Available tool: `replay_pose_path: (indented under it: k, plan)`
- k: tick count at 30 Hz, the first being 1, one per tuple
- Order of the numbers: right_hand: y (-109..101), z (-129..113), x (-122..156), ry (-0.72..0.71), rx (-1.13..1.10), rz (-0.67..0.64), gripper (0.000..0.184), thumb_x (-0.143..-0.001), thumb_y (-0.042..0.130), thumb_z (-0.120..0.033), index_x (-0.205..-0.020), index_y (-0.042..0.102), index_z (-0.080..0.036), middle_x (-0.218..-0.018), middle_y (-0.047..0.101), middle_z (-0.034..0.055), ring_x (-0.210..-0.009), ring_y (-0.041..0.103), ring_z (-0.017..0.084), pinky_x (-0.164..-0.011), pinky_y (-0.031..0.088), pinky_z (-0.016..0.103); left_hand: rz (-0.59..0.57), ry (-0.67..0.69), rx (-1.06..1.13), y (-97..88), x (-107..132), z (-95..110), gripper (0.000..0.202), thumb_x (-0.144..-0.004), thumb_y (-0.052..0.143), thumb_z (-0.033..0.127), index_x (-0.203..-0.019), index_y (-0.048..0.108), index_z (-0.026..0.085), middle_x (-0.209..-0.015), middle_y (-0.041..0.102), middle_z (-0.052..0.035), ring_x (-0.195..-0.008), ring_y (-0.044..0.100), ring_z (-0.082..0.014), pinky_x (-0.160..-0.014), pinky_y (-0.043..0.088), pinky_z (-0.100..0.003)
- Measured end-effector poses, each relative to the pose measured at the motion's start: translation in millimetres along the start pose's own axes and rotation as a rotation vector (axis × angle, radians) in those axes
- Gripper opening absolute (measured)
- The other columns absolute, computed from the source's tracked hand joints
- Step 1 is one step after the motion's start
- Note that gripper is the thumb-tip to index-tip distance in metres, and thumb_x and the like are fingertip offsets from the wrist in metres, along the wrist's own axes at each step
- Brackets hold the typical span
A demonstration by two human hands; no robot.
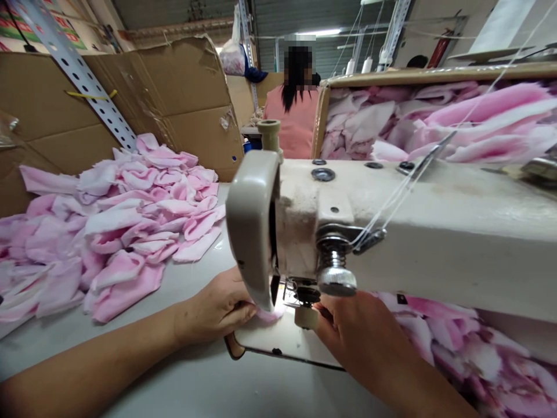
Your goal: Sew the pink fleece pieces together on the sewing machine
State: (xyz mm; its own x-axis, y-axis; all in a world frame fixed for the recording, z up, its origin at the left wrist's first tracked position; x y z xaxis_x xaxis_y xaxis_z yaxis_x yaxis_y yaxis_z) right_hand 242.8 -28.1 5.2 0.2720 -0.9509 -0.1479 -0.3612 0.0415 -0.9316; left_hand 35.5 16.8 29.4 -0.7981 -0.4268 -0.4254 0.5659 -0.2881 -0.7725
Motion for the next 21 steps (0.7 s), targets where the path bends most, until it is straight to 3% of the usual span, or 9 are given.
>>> replay_pose_path:
  k: [7,13,21]
  plan:
    - [0,1,-2,-0.011,-0.007,0.042,0.025,-0.085,0.050,-0.034,-0.069,0.066,-0.024,-0.060,0.064,0.0015,-0.059,0.062,0.019,-0.051,0.042,0.027,-0.015,0.031,-0.042,3.6,1,-3,0.021,-0.085,0.045,0.009,-0.093,0.063,0.016,-0.096,0.065,-0.0071,-0.095,0.059,-0.0187,-0.095,0.046,-0.038]
    - [5,-6,1,-0.030,-0.013,0.051,0.026,-0.085,0.050,-0.028,-0.063,0.062,-0.023,-0.061,0.063,0.0018,-0.058,0.059,0.018,-0.059,0.044,0.029,-0.086,0.063,-0.123,6.7,1,1,0.023,-0.087,0.043,0.011,-0.095,0.063,0.019,-0.095,0.065,-0.0061,-0.095,0.059,-0.0178,-0.095,0.047,-0.036]
    - [7,-7,3,-0.075,0.014,0.069,0.023,-0.085,0.049,-0.025,-0.067,0.064,-0.025,-0.056,0.059,0.0016,-0.051,0.054,0.017,-0.052,0.042,0.029,-0.145,0.019,-0.243,16.0,0,-5,0.012,-0.092,0.047,0.019,-0.094,0.059,0.019,-0.095,0.062,-0.0037,-0.096,0.057,-0.0170,-0.094,0.047,-0.033]
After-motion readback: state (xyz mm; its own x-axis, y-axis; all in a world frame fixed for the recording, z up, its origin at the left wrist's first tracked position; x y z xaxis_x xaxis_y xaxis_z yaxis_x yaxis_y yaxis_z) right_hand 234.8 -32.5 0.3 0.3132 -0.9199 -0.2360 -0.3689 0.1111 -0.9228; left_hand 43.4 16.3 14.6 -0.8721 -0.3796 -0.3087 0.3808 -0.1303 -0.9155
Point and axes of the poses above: each hand's wrist, its own x-axis away from the middle knuckle, its own y-axis out of the palm, z = x × y, the point moved 3 cm from there along -x, towards the middle knuckle
